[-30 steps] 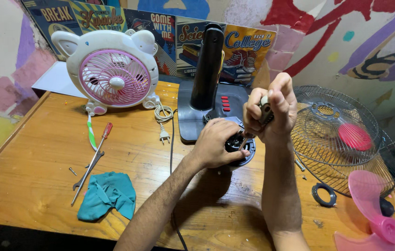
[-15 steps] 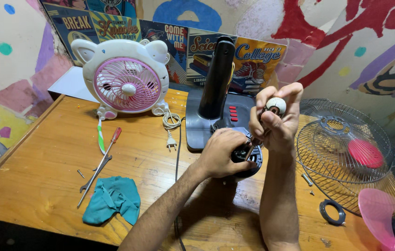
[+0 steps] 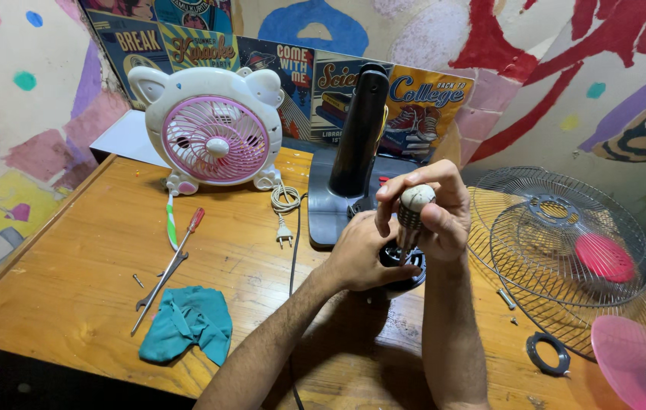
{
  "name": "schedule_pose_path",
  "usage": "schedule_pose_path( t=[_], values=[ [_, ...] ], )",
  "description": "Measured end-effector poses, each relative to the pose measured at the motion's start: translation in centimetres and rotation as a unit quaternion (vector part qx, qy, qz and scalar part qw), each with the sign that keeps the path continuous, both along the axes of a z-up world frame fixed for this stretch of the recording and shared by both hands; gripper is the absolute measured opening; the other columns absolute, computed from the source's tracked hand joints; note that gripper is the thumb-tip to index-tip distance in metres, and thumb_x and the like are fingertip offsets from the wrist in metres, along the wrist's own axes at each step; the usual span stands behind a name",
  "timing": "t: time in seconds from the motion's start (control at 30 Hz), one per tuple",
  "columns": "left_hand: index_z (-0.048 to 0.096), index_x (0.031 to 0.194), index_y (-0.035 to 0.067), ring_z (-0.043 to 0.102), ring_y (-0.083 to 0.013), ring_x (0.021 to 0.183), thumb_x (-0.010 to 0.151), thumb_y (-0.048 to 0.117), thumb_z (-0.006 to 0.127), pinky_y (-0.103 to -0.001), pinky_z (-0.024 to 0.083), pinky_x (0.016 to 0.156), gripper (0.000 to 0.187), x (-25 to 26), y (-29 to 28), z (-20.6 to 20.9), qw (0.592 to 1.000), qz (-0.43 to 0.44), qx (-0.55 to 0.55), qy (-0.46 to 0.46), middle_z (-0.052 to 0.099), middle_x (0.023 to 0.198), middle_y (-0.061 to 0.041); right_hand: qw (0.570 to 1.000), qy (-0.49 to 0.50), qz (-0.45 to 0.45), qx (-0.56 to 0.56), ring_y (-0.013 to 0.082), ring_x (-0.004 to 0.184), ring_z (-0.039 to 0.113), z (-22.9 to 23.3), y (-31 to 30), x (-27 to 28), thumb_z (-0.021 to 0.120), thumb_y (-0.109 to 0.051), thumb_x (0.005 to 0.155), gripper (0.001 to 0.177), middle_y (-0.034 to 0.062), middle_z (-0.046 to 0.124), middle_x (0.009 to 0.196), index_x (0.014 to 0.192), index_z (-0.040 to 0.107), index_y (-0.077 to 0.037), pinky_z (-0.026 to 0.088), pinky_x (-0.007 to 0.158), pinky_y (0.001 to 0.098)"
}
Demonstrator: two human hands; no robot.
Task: The person uses a screwdriver to remove screws from the base and motor housing of a black electric fan. They detach the motor housing from the stand, place it on the table, and continue unscrewing internal components. The video shows partial disassembly without reassembly.
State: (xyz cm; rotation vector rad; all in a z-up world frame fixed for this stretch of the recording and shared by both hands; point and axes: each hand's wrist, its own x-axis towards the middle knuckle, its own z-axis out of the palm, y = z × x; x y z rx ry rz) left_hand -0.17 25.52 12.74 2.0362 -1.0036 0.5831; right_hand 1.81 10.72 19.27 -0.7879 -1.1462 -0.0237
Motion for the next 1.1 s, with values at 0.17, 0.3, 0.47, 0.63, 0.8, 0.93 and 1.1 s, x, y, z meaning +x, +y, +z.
schedule_pose_path(
  t=[0.17, 0.3, 0.47, 0.63, 0.8, 0.93, 1.1],
  values=[
    [0.069, 0.111, 0.016, 0.06, -0.0336, 0.122, 0.084, 0.059, 0.077, -0.047, 0.041, 0.111, 0.052, 0.1, -0.1, -0.3, 1.0, 0.006, -0.003, -0.021, 0.069, 0.116, -0.01, 1.0, 0.007, 0.0, -0.014, 0.0271, 0.071, 0.061, 0.1, -0.5, -0.5, 0.06, -0.028, 0.107, 0.035, 0.0227, 0.063, 0.111, 0.121, 0.056, 0.004, 0.053, 0.058, 0.0363],
    [0.07, 0.106, 0.016, 0.065, -0.0266, 0.112, 0.083, 0.055, 0.079, -0.046, 0.042, 0.11, 0.046, 0.1, 0.0, -0.2, 1.0, -0.023, -0.02, 0.008, 0.069, 0.106, -0.005, 0.999, 0.032, -0.034, 0.018, 0.0217, 0.057, 0.056, 0.1, -0.4, -0.4, 0.053, -0.032, 0.11, 0.039, 0.0159, 0.055, 0.093, 0.11, 0.059, 0.007, 0.047, 0.048, 0.0309],
    [0.069, 0.1, 0.015, 0.065, -0.0263, 0.105, 0.078, 0.05, 0.083, -0.043, 0.045, 0.1, 0.044, 0.0, 0.0, 0.1, 0.999, -0.026, -0.036, -0.005, 0.068, 0.1, -0.003, 0.997, 0.0, -0.069, 0.043, 0.0153, 0.05, 0.053, 0.2, 0.7, 0.2, 0.07, -0.038, 0.102, 0.049, 0.0153, 0.059, 0.082, 0.128, 0.045, -0.005, 0.044, 0.043, 0.0256],
    [0.069, 0.101, 0.014, 0.065, -0.0258, 0.102, 0.079, 0.05, 0.084, -0.043, 0.046, 0.1, 0.045, -0.2, 0.0, 0.2, 1.0, -0.014, -0.025, 0.001, 0.067, 0.097, -0.004, 0.993, -0.02, -0.114, 0.026, 0.0157, 0.045, 0.051, 0.6, 0.2, 0.7, 0.079, -0.028, 0.099, 0.05, 0.0166, 0.06, 0.08, 0.122, 0.037, -0.011, 0.042, 0.038, 0.0248],
    [0.07, 0.108, 0.016, 0.066, -0.0264, 0.108, 0.08, 0.048, 0.083, -0.044, 0.044, 0.101, 0.045, -0.2, -0.1, 0.3, 0.999, -0.027, -0.038, -0.018, 0.068, 0.103, -0.004, 0.994, 0.047, -0.095, -0.004, 0.0266, 0.052, 0.059, 0.1, -0.4, 0.9, 0.068, -0.038, 0.103, 0.046, 0.0285, 0.067, 0.089, 0.116, 0.053, 0.004, 0.047, 0.043, 0.0347],
    [0.069, 0.112, 0.015, 0.066, -0.0271, 0.109, 0.08, 0.048, 0.082, -0.043, 0.045, 0.099, 0.048, -0.1, 0.0, 0.2, 0.998, -0.039, -0.05, -0.021, 0.069, 0.106, -0.004, 0.992, 0.121, -0.023, 0.013, 0.0206, 0.048, 0.051, -0.5, -0.7, 0.8, 0.063, -0.04, 0.104, 0.05, 0.0199, 0.06, 0.079, 0.116, 0.057, 0.009, 0.042, 0.04, 0.0314],
    [0.066, 0.097, 0.012, 0.065, -0.0272, 0.099, 0.076, 0.051, 0.086, -0.042, 0.047, 0.094, 0.049, 0.1, -0.2, 0.1, 1.0, -0.005, -0.021, 0.004, 0.067, 0.095, -0.006, 0.997, 0.036, 0.033, 0.066, 0.0178, 0.043, 0.049, -0.3, -0.7, 1.6, 0.072, -0.047, 0.097, 0.065, 0.0161, 0.057, 0.078, 0.137, 0.04, -0.007, 0.04, 0.036, 0.0262]
  ],
)
